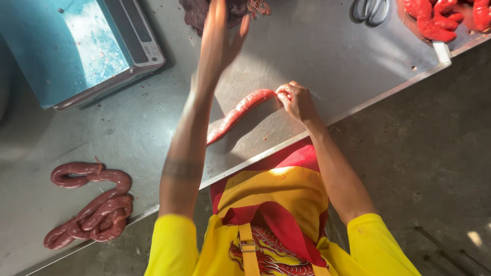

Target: The person ties lengths of sausage casing into smaller links using a continuous piece of string and cuts the string with scissors.

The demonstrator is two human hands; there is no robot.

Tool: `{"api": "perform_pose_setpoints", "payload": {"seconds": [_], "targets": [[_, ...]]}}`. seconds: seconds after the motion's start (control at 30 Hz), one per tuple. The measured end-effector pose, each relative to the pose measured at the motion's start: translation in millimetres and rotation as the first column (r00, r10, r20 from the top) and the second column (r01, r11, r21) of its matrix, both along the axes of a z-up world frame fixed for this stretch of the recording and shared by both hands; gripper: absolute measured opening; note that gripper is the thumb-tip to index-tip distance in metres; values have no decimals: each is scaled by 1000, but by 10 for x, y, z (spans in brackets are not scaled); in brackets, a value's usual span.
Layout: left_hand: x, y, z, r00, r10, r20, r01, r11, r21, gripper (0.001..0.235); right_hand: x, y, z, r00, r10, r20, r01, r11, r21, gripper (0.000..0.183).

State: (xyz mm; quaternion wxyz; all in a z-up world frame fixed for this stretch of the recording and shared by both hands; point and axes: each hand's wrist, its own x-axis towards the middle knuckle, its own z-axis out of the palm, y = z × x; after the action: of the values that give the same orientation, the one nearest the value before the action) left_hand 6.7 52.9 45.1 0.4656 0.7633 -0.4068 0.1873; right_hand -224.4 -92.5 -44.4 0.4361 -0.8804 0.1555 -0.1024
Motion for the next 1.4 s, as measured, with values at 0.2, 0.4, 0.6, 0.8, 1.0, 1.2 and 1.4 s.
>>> {"api": "perform_pose_setpoints", "payload": {"seconds": [0.2,0.4,0.6,0.8,1.0,1.2,1.4], "targets": [[-1842,1786,-746,863,305,-403,-61,855,516,64,50,302,335,959,257,120,-207,924,-321,58],[-2197,1760,-1083,890,449,81,-405,695,595,59,230,1435,-126,778,606,167,-422,700,-576,48],[-2203,1647,-1230,907,406,110,-366,634,681,47,536,1337,-513,869,489,80,-443,839,-316,82],[-2003,1380,-703,902,432,1,-303,632,713,78,128,74,-304,967,157,199,-100,958,-270,59],[-1363,212,-743,951,-70,-300,228,816,532,70,-373,-718,-436,998,50,35,-35,940,-338,66],[-1192,322,-637,636,-219,-740,411,908,84,47,-523,-306,77,951,63,304,-205,862,463,83],[-1195,149,-831,844,-119,-522,338,875,346,36,-2016,-906,460,948,-194,-251,69,899,-433,62]]}}
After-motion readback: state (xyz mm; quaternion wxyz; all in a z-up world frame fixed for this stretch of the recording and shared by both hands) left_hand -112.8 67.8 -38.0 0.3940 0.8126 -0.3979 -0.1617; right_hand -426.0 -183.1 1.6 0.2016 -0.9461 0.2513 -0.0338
